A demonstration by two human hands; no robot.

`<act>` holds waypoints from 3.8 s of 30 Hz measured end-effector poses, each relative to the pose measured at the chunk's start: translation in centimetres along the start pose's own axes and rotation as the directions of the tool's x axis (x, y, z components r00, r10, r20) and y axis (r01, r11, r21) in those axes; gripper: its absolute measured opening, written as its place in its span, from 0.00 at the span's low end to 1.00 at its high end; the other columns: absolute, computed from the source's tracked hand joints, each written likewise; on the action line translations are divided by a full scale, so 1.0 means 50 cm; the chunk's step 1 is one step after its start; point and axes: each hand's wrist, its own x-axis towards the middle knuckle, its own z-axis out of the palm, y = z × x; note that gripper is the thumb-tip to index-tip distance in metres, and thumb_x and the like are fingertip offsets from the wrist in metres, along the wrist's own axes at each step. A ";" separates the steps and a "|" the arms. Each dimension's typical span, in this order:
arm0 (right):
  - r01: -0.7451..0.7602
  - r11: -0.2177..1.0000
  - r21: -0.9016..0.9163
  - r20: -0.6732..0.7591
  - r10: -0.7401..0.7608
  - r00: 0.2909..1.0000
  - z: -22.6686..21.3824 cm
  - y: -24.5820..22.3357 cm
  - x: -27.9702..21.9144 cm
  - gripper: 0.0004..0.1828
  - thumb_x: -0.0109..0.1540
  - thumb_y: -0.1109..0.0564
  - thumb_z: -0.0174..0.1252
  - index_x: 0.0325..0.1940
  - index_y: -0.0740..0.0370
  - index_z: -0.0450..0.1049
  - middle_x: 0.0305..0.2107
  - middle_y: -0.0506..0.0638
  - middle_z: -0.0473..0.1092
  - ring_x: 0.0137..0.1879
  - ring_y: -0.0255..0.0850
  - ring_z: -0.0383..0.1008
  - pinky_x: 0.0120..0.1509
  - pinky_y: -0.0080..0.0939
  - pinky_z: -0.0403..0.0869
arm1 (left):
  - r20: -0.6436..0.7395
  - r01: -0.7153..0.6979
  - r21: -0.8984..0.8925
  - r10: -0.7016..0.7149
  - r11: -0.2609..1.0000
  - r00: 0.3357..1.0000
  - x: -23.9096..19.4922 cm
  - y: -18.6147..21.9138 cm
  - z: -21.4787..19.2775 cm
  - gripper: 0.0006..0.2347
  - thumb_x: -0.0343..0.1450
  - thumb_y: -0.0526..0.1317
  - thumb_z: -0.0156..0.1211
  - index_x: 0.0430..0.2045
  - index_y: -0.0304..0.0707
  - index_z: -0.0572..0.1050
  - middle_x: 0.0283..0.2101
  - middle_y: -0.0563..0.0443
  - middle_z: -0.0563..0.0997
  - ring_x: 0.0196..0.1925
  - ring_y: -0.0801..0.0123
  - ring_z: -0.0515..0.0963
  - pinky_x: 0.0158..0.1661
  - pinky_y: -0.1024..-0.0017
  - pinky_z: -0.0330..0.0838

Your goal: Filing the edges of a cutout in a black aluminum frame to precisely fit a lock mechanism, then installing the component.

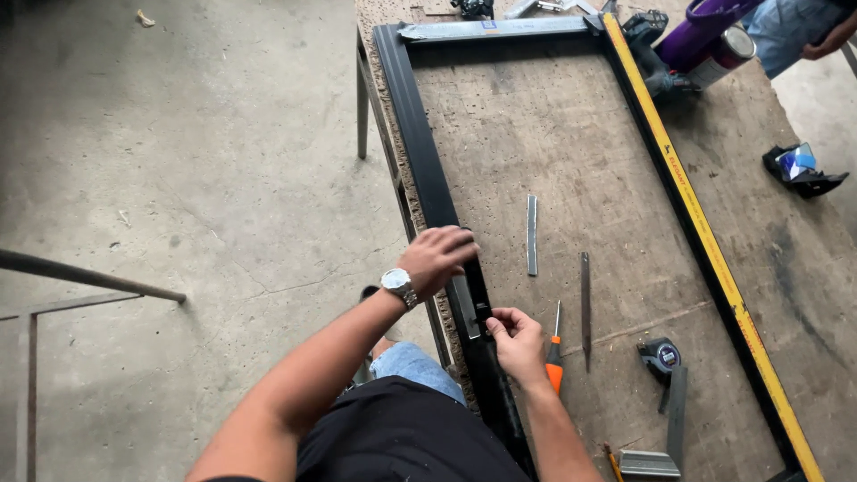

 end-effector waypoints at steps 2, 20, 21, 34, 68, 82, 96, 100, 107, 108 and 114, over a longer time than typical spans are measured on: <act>-0.152 0.959 0.240 0.110 0.128 0.986 -0.010 0.025 0.005 0.10 0.64 0.61 0.62 0.49 0.65 0.80 0.28 0.49 0.75 0.32 0.34 0.74 0.33 0.31 0.72 | -0.014 0.255 -0.077 -0.257 0.964 0.966 -0.028 0.009 -0.021 0.23 0.68 0.46 0.67 0.60 0.60 0.71 0.60 0.57 0.73 0.62 0.60 0.73 0.57 0.59 0.70; -0.704 0.302 0.643 0.701 0.138 0.700 -0.026 -0.062 -0.154 0.21 0.69 0.43 0.49 0.61 0.56 0.69 0.37 0.49 0.70 0.33 0.40 0.68 0.25 0.36 0.65 | 0.521 0.650 -0.759 -0.633 -0.037 0.573 0.002 0.207 -0.184 0.17 0.65 0.39 0.72 0.46 0.44 0.72 0.31 0.55 0.76 0.30 0.73 0.75 0.30 0.73 0.75; -0.599 0.371 0.710 0.542 0.255 0.801 -0.036 -0.041 -0.168 0.14 0.69 0.47 0.51 0.54 0.54 0.73 0.38 0.57 0.74 0.36 0.52 0.78 0.24 0.44 0.71 | 0.478 0.684 -0.722 -0.640 0.105 0.602 0.018 0.216 -0.162 0.16 0.66 0.42 0.72 0.43 0.45 0.72 0.28 0.60 0.71 0.28 0.77 0.70 0.29 0.75 0.69; -0.068 0.975 -0.210 -0.557 -0.063 0.828 -0.159 0.061 -0.141 0.12 0.61 0.50 0.62 0.47 0.55 0.80 0.35 0.48 0.77 0.38 0.42 0.80 0.46 0.43 0.76 | 0.835 0.785 -0.522 -0.010 -0.333 0.551 0.121 0.247 0.017 0.28 0.67 0.23 0.63 0.61 0.42 0.62 0.49 0.45 0.79 0.54 0.58 0.83 0.38 0.67 0.82; -0.337 0.881 -0.331 -0.612 0.071 0.788 -0.181 -0.182 -0.123 0.24 0.63 0.40 0.58 0.54 0.58 0.68 0.37 0.53 0.76 0.35 0.50 0.78 0.36 0.48 0.74 | 0.707 -0.337 -0.409 0.528 0.848 0.471 0.261 0.027 0.194 0.09 0.67 0.50 0.68 0.38 0.58 0.81 0.40 0.56 0.76 0.46 0.60 0.74 0.44 0.57 0.68; -0.160 0.818 -0.553 -0.398 -0.091 0.913 -0.190 -0.180 -0.084 0.28 0.64 0.35 0.54 0.55 0.58 0.66 0.33 0.56 0.78 0.32 0.60 0.79 0.28 0.57 0.74 | 0.761 -0.177 -0.331 0.373 0.927 0.530 0.246 0.031 0.199 0.10 0.66 0.49 0.69 0.40 0.61 0.83 0.44 0.59 0.77 0.47 0.62 0.70 0.44 0.58 0.66; -0.064 0.802 -0.593 -0.360 -0.193 0.913 -0.169 -0.156 -0.063 0.22 0.62 0.41 0.61 0.54 0.53 0.70 0.28 0.62 0.75 0.35 0.62 0.80 0.36 0.58 0.77 | 0.664 -0.256 -0.278 0.378 0.926 0.645 0.205 0.012 0.249 0.14 0.55 0.59 0.73 0.26 0.65 0.76 0.39 0.66 0.75 0.49 0.67 0.74 0.49 0.63 0.70; -0.036 0.804 -0.594 -0.344 -0.213 0.914 -0.168 -0.155 -0.061 0.20 0.61 0.42 0.61 0.53 0.52 0.70 0.29 0.60 0.75 0.35 0.60 0.81 0.36 0.54 0.78 | 0.684 -0.257 -0.265 0.369 0.929 0.629 0.208 0.012 0.252 0.13 0.56 0.59 0.72 0.28 0.67 0.77 0.40 0.67 0.75 0.50 0.68 0.73 0.49 0.65 0.69; 0.006 0.802 -0.597 -0.326 -0.249 0.912 -0.167 -0.179 -0.060 0.19 0.61 0.44 0.62 0.52 0.53 0.70 0.29 0.59 0.75 0.34 0.59 0.81 0.35 0.53 0.78 | 0.703 -0.253 -0.266 0.367 0.930 0.609 0.207 0.012 0.257 0.14 0.57 0.59 0.73 0.29 0.67 0.77 0.41 0.67 0.74 0.51 0.68 0.73 0.50 0.63 0.69; 0.015 0.798 -0.603 -0.320 -0.259 0.911 -0.168 -0.177 -0.060 0.19 0.61 0.45 0.62 0.52 0.53 0.70 0.29 0.58 0.75 0.35 0.59 0.81 0.36 0.53 0.78 | 0.708 -0.258 -0.261 0.366 0.930 0.604 0.206 0.013 0.259 0.14 0.57 0.59 0.72 0.30 0.68 0.77 0.42 0.67 0.74 0.51 0.68 0.73 0.50 0.63 0.68; 0.143 0.797 -0.588 -0.203 -0.315 0.927 -0.164 -0.261 -0.063 0.16 0.58 0.55 0.62 0.49 0.56 0.72 0.31 0.58 0.72 0.33 0.59 0.80 0.32 0.54 0.78 | 0.798 -0.290 -0.233 0.353 0.928 0.489 0.245 0.024 0.222 0.12 0.62 0.59 0.68 0.35 0.74 0.77 0.43 0.69 0.75 0.53 0.69 0.73 0.50 0.63 0.70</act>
